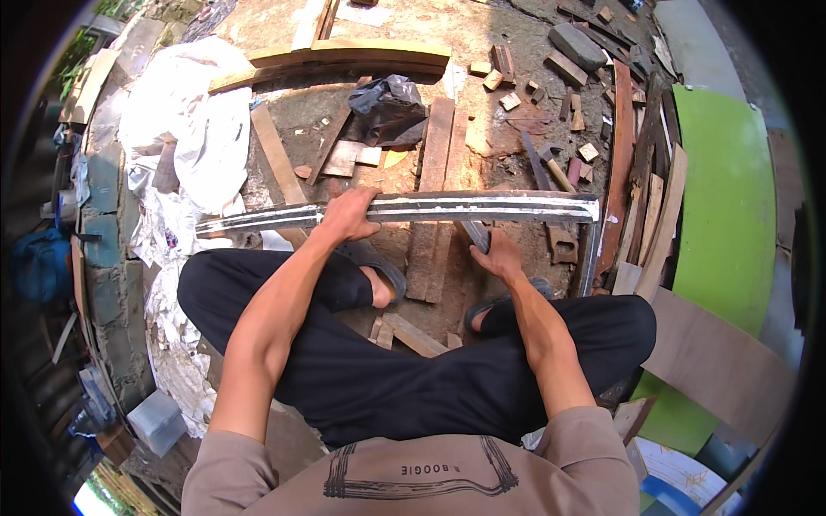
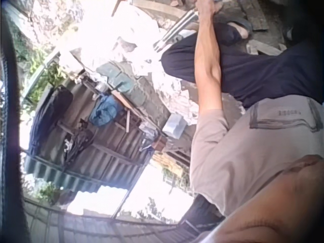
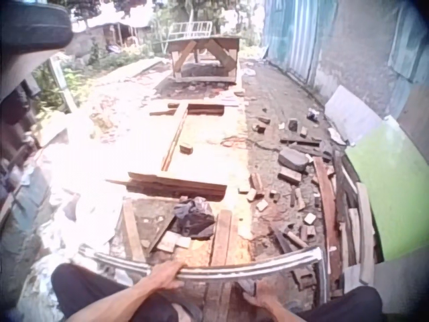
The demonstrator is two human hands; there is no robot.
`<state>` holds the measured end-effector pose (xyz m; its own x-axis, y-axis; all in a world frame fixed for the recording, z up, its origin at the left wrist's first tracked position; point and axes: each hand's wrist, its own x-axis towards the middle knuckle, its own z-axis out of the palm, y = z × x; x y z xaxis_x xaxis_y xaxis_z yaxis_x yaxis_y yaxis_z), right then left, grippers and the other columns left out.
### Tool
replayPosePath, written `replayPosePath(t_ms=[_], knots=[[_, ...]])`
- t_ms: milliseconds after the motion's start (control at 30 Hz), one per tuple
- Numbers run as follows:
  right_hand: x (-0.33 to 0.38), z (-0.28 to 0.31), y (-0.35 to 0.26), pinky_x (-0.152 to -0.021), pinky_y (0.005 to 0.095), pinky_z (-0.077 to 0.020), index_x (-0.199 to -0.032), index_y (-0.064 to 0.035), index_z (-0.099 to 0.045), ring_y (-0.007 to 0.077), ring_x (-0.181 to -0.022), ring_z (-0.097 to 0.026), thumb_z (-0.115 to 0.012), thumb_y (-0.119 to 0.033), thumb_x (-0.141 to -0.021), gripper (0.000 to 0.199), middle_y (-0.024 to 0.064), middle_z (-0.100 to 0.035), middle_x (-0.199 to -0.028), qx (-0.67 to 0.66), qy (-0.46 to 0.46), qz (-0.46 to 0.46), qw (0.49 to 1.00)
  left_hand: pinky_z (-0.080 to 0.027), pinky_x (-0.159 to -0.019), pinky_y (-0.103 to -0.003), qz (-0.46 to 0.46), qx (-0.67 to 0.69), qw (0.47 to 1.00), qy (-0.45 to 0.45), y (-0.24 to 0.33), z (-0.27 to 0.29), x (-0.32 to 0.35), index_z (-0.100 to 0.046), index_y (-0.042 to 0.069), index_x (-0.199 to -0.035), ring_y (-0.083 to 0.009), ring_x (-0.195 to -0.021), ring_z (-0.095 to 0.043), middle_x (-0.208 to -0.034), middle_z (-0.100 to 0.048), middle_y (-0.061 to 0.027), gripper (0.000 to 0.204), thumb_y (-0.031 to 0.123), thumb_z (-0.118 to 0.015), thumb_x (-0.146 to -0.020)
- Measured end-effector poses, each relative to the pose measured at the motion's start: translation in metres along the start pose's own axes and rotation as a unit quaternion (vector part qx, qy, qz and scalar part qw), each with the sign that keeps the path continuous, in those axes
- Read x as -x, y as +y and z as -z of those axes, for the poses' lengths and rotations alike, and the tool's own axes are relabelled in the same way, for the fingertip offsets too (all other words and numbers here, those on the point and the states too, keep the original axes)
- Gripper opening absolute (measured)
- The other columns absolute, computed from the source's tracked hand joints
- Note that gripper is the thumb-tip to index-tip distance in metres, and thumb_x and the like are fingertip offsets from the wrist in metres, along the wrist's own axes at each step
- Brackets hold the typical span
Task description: The person sits on the ground and uses a hammer to strike a long metal bar placed on a wooden plank. They repeatedly hit the bar along its length, occasionally adjusting its position.
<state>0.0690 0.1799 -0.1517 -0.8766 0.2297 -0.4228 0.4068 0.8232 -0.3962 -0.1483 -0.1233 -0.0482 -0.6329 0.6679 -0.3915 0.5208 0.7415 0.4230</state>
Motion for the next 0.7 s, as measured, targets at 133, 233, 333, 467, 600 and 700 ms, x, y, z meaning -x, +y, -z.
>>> replayPosePath(t_ms=[133, 233, 333, 467, 600, 700], knots=[[0.021, -0.002, -0.029, -0.092, 0.0490, -0.0476, -0.128, 0.0002, -0.048, 0.0434, -0.108, -0.060, -0.066, -0.046, -0.080, 0.069, 0.0263, -0.061, -0.120, -0.137, 0.043, -0.018, 0.990, -0.048, -0.095, -0.045, -0.017, 0.000, 0.999, 0.028, -0.002, -0.009, 0.000, -0.056, 0.008, -0.128, -0.0335, -0.115, -0.057, -0.121, -0.062, -0.0151, 0.065, 0.027, -0.075, -0.068], [0.012, -0.020, -0.064, -0.089, 0.0489, -0.0497, -0.123, 0.0075, -0.047, 0.0454, -0.104, -0.062, -0.067, -0.047, -0.078, 0.074, 0.0329, -0.062, -0.110, -0.168, 0.006, -0.081, 0.982, -0.049, -0.094, -0.045, -0.027, -0.005, 0.999, 0.037, 0.000, -0.014, -0.001, -0.057, 0.009, -0.127, -0.0333, -0.114, -0.058, -0.120, -0.062, -0.0142, 0.064, 0.025, -0.075, -0.068], [0.004, -0.045, -0.115, -0.093, 0.0479, -0.0494, -0.122, 0.0127, -0.045, 0.0463, -0.106, -0.061, -0.071, -0.046, -0.073, 0.080, 0.0359, -0.061, -0.111, -0.193, -0.008, -0.193, 0.962, -0.048, -0.095, -0.045, -0.012, 0.000, 1.000, 0.020, 0.003, -0.020, 0.002, -0.056, 0.009, -0.127, -0.0330, -0.115, -0.057, -0.122, -0.061, -0.0144, 0.065, 0.026, -0.075, -0.067], [0.001, -0.071, -0.155, -0.094, 0.0484, -0.0496, -0.127, 0.0116, -0.043, 0.0456, -0.109, -0.061, -0.074, -0.052, -0.073, 0.089, 0.0330, -0.062, -0.115, -0.185, 0.006, -0.281, 0.942, -0.048, -0.096, -0.044, -0.008, -0.004, 1.000, 0.024, 0.006, -0.027, 0.006, -0.056, 0.010, -0.127, -0.0328, -0.115, -0.058, -0.121, -0.062, -0.0143, 0.065, 0.024, -0.075, -0.066], [0.005, -0.070, -0.158, -0.096, 0.0491, -0.0488, -0.131, 0.0088, -0.040, 0.0441, -0.110, -0.061, -0.076, -0.050, -0.075, 0.089, 0.0300, -0.061, -0.119, -0.179, -0.008, -0.304, 0.936, -0.048, -0.094, -0.045, -0.012, 0.003, 0.999, 0.030, 0.001, -0.035, 0.009, -0.057, 0.010, -0.125, -0.0334, -0.112, -0.058, -0.116, -0.063, -0.0140, 0.063, 0.022, -0.076, -0.066], [0.009, -0.070, -0.156, -0.097, 0.0485, -0.0484, -0.133, 0.0084, -0.039, 0.0440, -0.111, -0.061, -0.077, -0.050, -0.075, 0.091, 0.0309, -0.060, -0.119, -0.189, 0.008, -0.299, 0.935, -0.048, -0.093, -0.045, -0.026, 0.001, 0.998, 0.048, -0.001, -0.041, 0.009, -0.058, 0.009, -0.123, -0.0346, -0.107, -0.060, -0.111, -0.065, -0.0141, 0.062, 0.022, -0.078, -0.066]])
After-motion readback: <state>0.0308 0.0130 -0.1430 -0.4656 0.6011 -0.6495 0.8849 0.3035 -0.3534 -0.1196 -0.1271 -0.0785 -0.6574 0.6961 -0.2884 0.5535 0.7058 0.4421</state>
